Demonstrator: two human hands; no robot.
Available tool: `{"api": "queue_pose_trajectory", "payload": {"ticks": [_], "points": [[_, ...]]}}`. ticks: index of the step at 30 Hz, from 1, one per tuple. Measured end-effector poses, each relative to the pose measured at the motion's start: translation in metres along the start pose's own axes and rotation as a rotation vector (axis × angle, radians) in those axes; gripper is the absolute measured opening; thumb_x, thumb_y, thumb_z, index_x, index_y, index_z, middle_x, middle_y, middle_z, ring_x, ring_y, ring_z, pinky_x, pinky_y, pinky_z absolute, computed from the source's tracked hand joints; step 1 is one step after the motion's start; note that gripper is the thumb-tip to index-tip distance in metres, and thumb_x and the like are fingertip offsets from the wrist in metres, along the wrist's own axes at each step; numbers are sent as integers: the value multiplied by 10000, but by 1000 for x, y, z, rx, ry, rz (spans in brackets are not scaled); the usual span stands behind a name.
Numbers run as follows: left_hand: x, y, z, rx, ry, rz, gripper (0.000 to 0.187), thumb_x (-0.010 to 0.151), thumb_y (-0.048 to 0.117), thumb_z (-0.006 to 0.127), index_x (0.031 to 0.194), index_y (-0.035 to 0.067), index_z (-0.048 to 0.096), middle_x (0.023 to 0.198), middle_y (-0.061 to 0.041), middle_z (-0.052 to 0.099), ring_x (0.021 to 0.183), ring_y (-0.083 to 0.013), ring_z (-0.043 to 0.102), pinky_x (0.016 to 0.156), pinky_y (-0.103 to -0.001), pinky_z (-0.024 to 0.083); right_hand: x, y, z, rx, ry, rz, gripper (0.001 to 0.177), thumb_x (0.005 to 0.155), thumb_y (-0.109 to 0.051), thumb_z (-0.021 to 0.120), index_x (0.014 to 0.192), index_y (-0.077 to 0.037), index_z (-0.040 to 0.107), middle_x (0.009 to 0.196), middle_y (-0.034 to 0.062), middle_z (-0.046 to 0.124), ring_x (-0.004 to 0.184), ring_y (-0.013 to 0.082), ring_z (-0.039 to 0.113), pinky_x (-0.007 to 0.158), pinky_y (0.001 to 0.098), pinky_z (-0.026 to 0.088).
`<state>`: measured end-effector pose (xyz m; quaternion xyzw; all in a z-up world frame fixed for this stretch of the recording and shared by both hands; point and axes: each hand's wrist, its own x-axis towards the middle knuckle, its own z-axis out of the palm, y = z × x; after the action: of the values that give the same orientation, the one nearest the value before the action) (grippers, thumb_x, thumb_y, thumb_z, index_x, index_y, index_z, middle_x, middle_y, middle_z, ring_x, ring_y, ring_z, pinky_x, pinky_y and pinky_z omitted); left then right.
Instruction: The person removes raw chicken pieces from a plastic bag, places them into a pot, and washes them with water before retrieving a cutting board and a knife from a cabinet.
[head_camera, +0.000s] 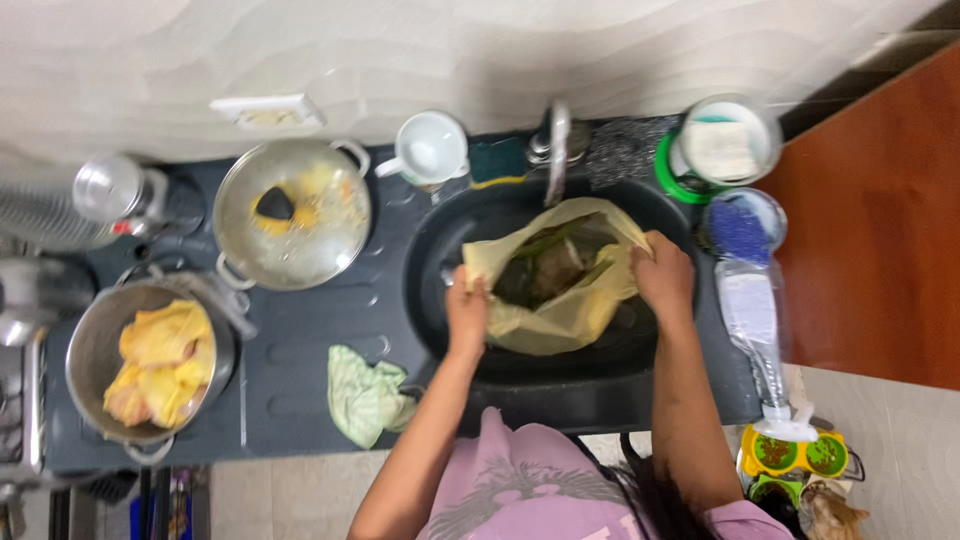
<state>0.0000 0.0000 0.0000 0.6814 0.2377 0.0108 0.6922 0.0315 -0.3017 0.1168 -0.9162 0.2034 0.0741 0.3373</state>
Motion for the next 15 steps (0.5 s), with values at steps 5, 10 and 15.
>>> {"api": "queue_pose_trajectory", "payload": {"ticks": [5, 10, 15], "points": [[-46, 38, -26, 295, -131, 152, 210, 976, 166, 658, 1182, 135, 678, 940, -153, 697, 861, -351, 675, 780, -435, 536, -16, 1, 13, -564, 15, -67, 321, 961, -350, 599, 1127, -111, 735, 930, 184, 754, 912, 424, 741, 787, 547, 540], [-93, 56, -82, 541, -238, 368, 178, 959, 101, 663, 1118, 149, 729, 995, -35, 658, 937, -256, 639, 925, -346, 457, -39, -5, 22, -769, -31, -167, 376, 971, -324, 572, 1206, -102, 765, 1023, 207, 757, 953, 452, 721, 864, 608, 489], [-120, 62, -150, 681, 6, 403, 202, 920, 58, 656, 1053, 172, 758, 1022, -57, 669, 1040, -297, 623, 950, -396, 491, -100, -97, 7, -721, 386, -416, 729, 869, -442, 809, 1433, -25, 610, 1306, 180, 628, 1080, 372, 652, 852, 520, 521]]}}
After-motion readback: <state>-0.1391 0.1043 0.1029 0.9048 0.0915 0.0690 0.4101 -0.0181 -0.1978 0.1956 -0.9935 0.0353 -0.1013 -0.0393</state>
